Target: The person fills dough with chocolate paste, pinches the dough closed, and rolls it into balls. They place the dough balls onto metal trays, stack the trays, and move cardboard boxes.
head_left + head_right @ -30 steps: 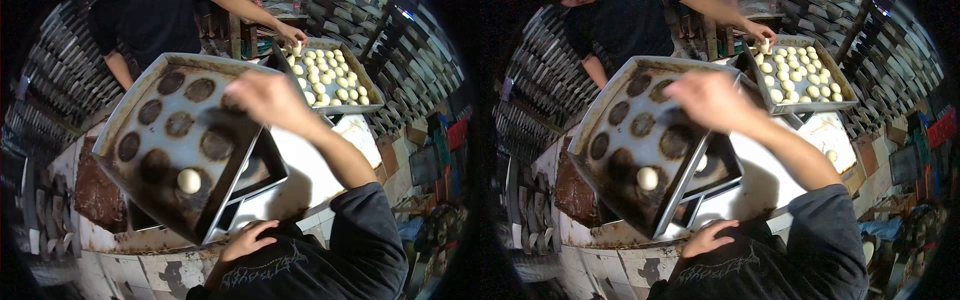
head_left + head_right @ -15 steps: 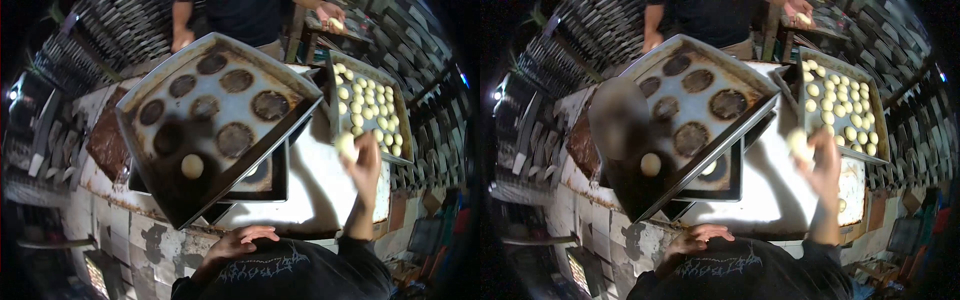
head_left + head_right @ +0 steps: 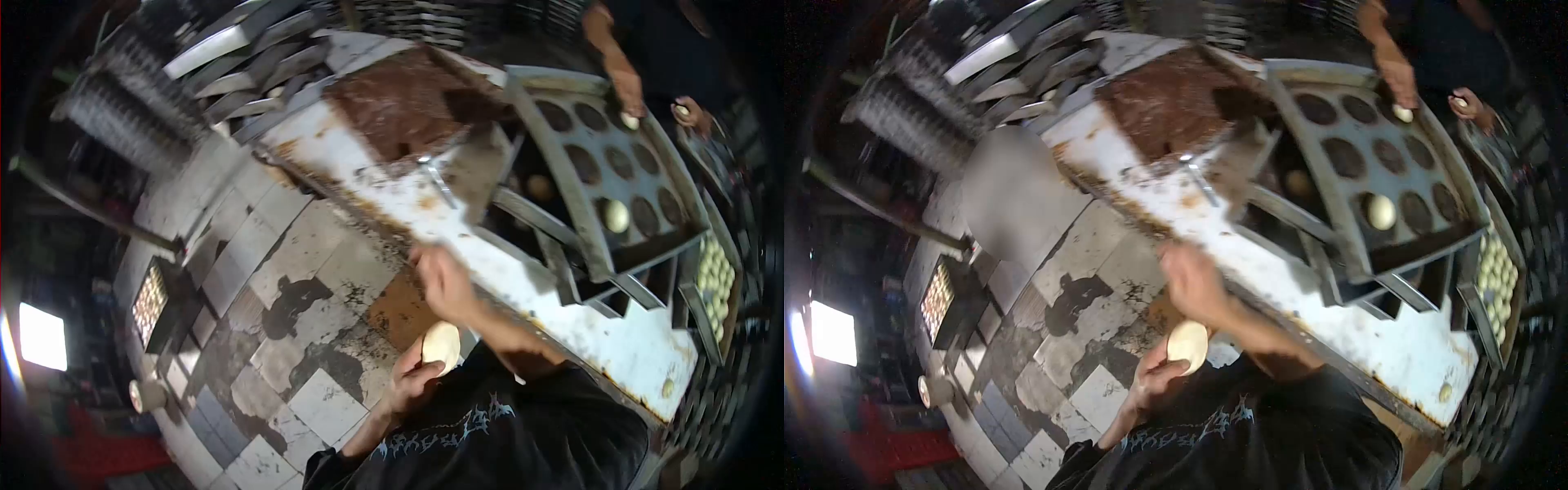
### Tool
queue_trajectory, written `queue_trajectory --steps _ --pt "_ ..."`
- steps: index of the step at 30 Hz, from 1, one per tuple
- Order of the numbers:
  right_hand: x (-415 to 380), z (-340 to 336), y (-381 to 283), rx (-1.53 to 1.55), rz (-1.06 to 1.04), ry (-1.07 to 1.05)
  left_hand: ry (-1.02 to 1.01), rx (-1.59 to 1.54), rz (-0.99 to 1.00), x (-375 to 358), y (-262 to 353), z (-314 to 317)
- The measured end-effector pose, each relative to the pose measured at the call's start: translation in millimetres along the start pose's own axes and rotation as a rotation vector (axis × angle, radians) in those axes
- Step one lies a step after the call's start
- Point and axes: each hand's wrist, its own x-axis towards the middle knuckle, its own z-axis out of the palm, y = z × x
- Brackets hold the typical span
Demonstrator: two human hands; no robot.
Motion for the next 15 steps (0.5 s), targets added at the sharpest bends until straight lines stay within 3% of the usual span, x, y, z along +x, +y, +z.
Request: queue_trajectory --steps 2,4,5,7,9,11,12,13,15 --pt "59.8 36.8 71.2 -0.485 -0.255 0.348 0.003 -0.189 0.052 -13.7 13.8 -25.7" --pt "105.1 44.4 111.7 -0.791 -0.117 0.370 -0.018 -0.448 0.064 -15.0 19.7 -51.1" --pt "120.0 52.2 123.9 -0.791 0.004 0.428 0.069 -0.472 0.070 -11.1 24.7 -60.1" --pt "139.2 63.8 142.8 -0.627 0.023 0.521 0.252 -0.113 0.246 13.0 19.3 -83.1" --pt "140.0 70.6 128.1 -0.583 -0.045 0.437 0.329 -0.261 0.258 51.9 23.0 -106.8" --pt "133.8 90.7 80.3 -0.320 0.137 0.177 0.389 -0.235 0.251 108.8 21.7 -136.4" --pt "133.0 106.4 70.4 -0.344 -0.151 0.157 0.350 -0.161 0.212 133.1 38.5 -139.5" --pt "134.7 113.7 57.9 -0.189 0.048 -0.072 0.313 -0.083 0.172 154.6 53.2 -143.1" --pt "171.4 120.4 52.9 -0.422 -0.054 -0.113 0.154 0.320 0.406 198.9 60.3 -147.6"
